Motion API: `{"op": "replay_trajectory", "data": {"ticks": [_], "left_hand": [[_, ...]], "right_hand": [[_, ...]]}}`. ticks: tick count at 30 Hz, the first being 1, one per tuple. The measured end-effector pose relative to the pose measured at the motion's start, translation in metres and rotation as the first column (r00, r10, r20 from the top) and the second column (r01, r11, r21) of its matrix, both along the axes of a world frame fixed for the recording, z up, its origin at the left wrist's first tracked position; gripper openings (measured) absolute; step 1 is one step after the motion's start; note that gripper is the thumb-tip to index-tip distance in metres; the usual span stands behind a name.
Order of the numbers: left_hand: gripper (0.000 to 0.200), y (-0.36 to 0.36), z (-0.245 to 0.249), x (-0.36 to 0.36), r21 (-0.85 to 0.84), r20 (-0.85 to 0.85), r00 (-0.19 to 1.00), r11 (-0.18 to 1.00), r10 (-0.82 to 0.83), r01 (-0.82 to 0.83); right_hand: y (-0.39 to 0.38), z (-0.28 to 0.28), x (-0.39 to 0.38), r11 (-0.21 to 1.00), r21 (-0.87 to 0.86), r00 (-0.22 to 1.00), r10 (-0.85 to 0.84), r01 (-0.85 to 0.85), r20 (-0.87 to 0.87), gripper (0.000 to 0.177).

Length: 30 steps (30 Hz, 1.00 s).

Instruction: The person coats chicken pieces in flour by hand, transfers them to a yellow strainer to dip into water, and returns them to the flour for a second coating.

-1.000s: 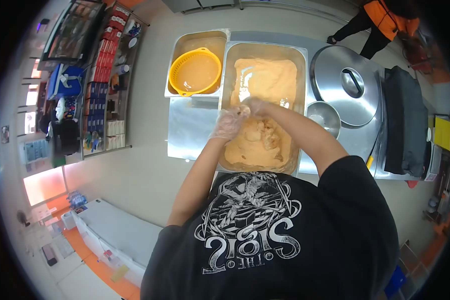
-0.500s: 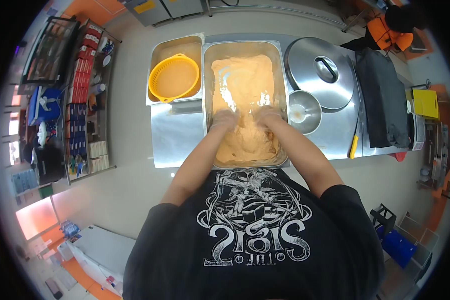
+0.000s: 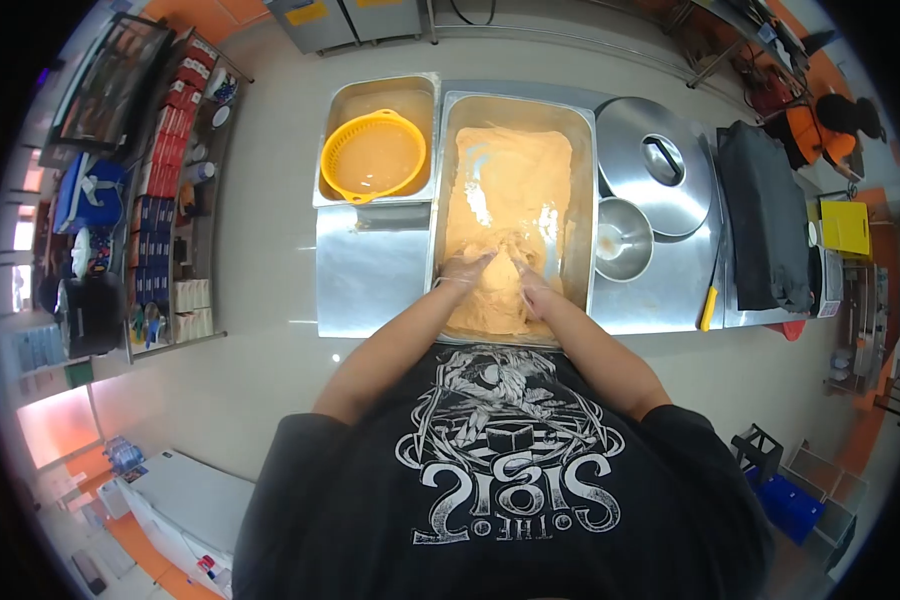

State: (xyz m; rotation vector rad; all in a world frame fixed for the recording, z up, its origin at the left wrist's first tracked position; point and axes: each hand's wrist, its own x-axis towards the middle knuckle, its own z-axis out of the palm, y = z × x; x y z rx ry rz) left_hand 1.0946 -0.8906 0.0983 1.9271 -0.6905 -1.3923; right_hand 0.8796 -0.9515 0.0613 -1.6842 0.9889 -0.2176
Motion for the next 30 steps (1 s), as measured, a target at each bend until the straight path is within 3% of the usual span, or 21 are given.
{"op": "replay_trajectory", "data": {"ticks": [2,3,4,5,6,7,8,9,12,15,17,18,19,20,21,24,25,26,28,29,30], "left_hand": [[0.057,-0.004,0.013,0.001,-0.116,-0.152,0.975,0.977,0.161,-0.18],[0.048,-0.006,0.021,0.001,-0.169,-0.024,0.992,0.978,0.124,-0.126],[0.04,-0.009,0.026,0.005,-0.217,0.106,0.99,0.974,0.089,-0.065],[0.039,-0.01,0.007,0.013,-0.223,0.39,0.921,0.969,-0.012,0.107],[0.039,-0.009,0.01,0.013,-0.221,0.397,0.918,0.968,-0.018,0.115],[0.039,-0.008,0.017,0.01,-0.195,0.481,0.874,0.964,-0.065,0.179],[0.039,-0.005,0.026,0.007,-0.166,0.56,0.821,0.956,-0.11,0.241],[0.042,-0.001,0.035,0.009,-0.006,0.72,0.614,0.882,-0.323,0.471],[0.044,0.014,0.058,0.007,0.114,0.767,0.478,0.824,-0.429,0.556],[0.05,0.013,0.098,0.007,0.205,0.622,0.508,0.751,-0.595,0.628],[0.051,0.005,0.118,0.006,0.222,0.596,0.524,0.752,-0.608,0.621],[0.053,0.0,0.123,0.007,0.238,0.568,0.549,0.761,-0.613,0.604],[0.053,-0.005,0.115,0.008,0.242,0.567,0.541,0.753,-0.622,0.612],[0.056,-0.012,0.103,0.01,0.114,0.687,0.582,0.855,-0.435,0.505],[0.06,-0.019,0.09,0.01,-0.036,0.768,0.599,0.92,-0.225,0.391],[0.056,-0.05,0.08,0.012,-0.192,0.836,0.54,0.871,-0.096,0.453],[0.056,-0.058,0.074,0.012,-0.2,0.829,0.551,0.871,-0.094,0.449],[0.054,-0.064,0.066,0.012,-0.033,0.834,0.482,0.847,-0.269,0.53],[0.052,-0.068,0.04,0.013,0.128,0.8,0.414,0.797,-0.435,0.591],[0.052,-0.067,0.024,0.013,0.296,0.775,0.238,0.669,-0.586,0.682],[0.052,-0.063,0.008,0.013,0.458,0.709,0.042,0.505,-0.704,0.732]], "right_hand": [[-0.004,-0.014,0.006,0.736,-0.636,0.97,0.226,-0.233,-0.094,0.075],[-0.006,-0.001,0.011,0.738,-0.637,0.971,0.224,-0.224,-0.083,0.075],[-0.012,0.067,0.025,0.971,-0.222,0.979,0.047,-0.092,-0.2,0.07],[-0.017,0.106,0.034,0.966,0.214,0.925,-0.053,0.142,-0.375,0.065],[-0.023,0.104,0.039,0.965,0.216,0.928,-0.058,0.146,-0.368,0.065],[-0.031,0.101,0.043,0.985,0.032,0.883,0.169,-0.172,-0.437,0.057],[-0.038,0.104,0.048,0.867,-0.125,0.765,0.348,-0.483,-0.541,0.049],[-0.045,0.107,0.051,0.871,-0.13,0.772,0.34,-0.474,-0.536,0.049],[-0.066,0.124,0.061,0.753,-0.314,0.702,0.263,-0.578,-0.661,0.033],[-0.091,0.072,0.058,0.709,-0.464,0.738,0.119,-0.532,-0.664,0.048],[-0.097,-0.003,0.059,0.445,-0.697,0.827,0.315,-0.562,-0.465,0.033],[-0.087,0.006,0.062,0.453,-0.698,0.832,0.306,-0.555,-0.462,0.033],[-0.065,0.023,0.07,0.502,-0.576,0.761,0.359,-0.645,-0.54,0.035],[-0.05,0.031,0.072,0.537,-0.437,0.678,0.42,-0.722,-0.604,0.037],[-0.044,0.021,0.064,0.544,-0.43,0.677,0.418,-0.721,-0.606,0.037],[-0.045,-0.004,0.039,0.445,-0.624,0.74,0.572,-0.642,-0.353,0.037],[-0.053,0.01,0.037,0.66,-0.409,0.775,0.506,-0.631,-0.38,0.04],[-0.057,0.026,0.036,0.821,-0.164,0.79,0.442,-0.548,-0.425,0.043],[-0.06,0.071,0.036,0.824,-0.075,0.666,0.397,-0.562,-0.632,0.044],[-0.06,0.084,0.036,0.836,0.003,0.509,0.337,-0.549,-0.792,0.046],[-0.053,0.087,0.035,0.832,0.015,0.501,0.348,-0.554,-0.792,0.046]]}}
